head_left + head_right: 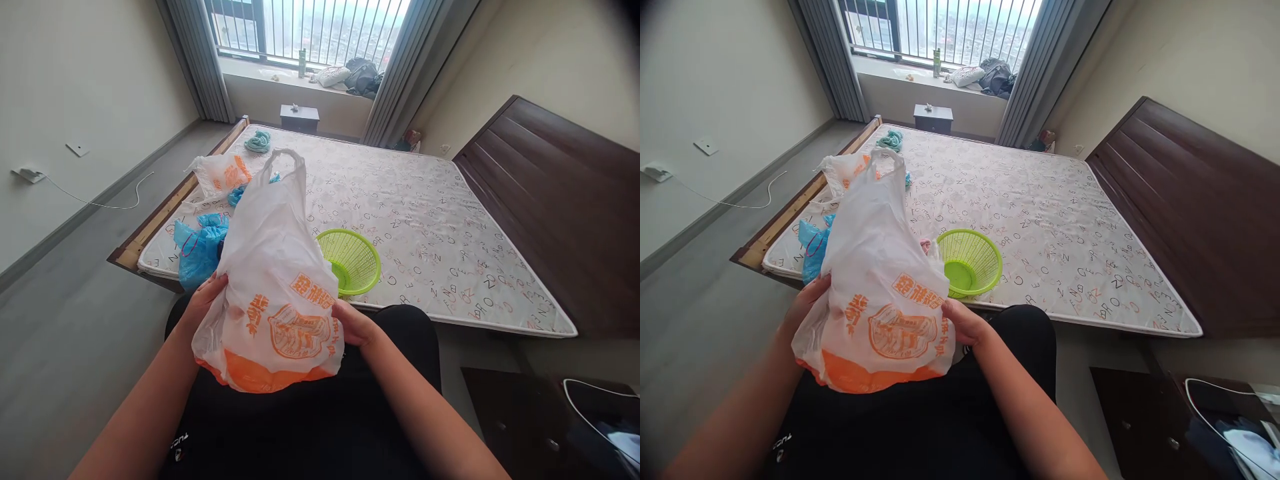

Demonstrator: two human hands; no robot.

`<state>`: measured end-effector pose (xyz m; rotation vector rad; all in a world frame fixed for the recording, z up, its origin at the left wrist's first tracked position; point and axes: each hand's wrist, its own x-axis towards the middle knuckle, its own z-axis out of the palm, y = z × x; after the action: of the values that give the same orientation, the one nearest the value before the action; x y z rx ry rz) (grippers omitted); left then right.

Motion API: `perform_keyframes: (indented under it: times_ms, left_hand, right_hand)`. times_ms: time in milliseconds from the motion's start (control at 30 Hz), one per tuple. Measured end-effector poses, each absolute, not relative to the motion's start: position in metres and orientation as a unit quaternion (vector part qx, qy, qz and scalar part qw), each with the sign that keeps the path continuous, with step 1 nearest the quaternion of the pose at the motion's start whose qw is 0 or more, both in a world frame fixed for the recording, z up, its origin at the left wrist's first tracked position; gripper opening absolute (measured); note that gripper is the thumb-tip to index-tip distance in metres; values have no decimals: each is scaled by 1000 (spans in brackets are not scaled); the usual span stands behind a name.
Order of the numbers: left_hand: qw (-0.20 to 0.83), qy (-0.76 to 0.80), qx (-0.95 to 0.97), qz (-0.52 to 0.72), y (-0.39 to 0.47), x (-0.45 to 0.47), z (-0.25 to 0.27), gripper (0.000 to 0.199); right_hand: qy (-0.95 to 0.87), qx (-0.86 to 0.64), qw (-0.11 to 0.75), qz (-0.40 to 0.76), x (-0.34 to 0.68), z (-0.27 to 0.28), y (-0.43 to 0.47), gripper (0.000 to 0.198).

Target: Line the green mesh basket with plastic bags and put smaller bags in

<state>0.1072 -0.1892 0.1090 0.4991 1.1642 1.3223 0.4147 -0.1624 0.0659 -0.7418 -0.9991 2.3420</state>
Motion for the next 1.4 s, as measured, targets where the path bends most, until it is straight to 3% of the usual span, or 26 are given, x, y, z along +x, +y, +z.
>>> perform_keyframes:
  times_ms: [167, 333, 500, 800, 1067, 1267, 1400]
  left_hand:
    - [586, 516, 253, 571, -182, 103, 100, 59]
    - [553, 508, 319, 578, -177, 96, 76, 80]
    - [562, 556, 349, 502, -178, 93, 57, 73]
    - [476, 588, 376, 535, -179, 99, 51, 63]
    - [471, 568, 394, 548, -167, 103, 68, 99]
    - [432, 609, 383, 544, -161, 106, 65, 50]
    - [413, 613, 371, 562, -160, 103, 62, 44]
  right_hand:
    - [-342, -336, 402, 781, 413, 67, -152, 71]
    - [-312, -431, 474, 701, 432, 73, -134, 66]
    - [-372, -496, 483, 618, 449, 82, -124, 53]
    - [-410, -530, 533, 517, 471, 85, -114, 40]
    - [-439, -466, 514, 571, 473, 93, -118, 36]
    - [-414, -515, 502, 558, 474, 84, -118, 44]
    - [-401, -520, 493, 570, 477, 81, -118, 45]
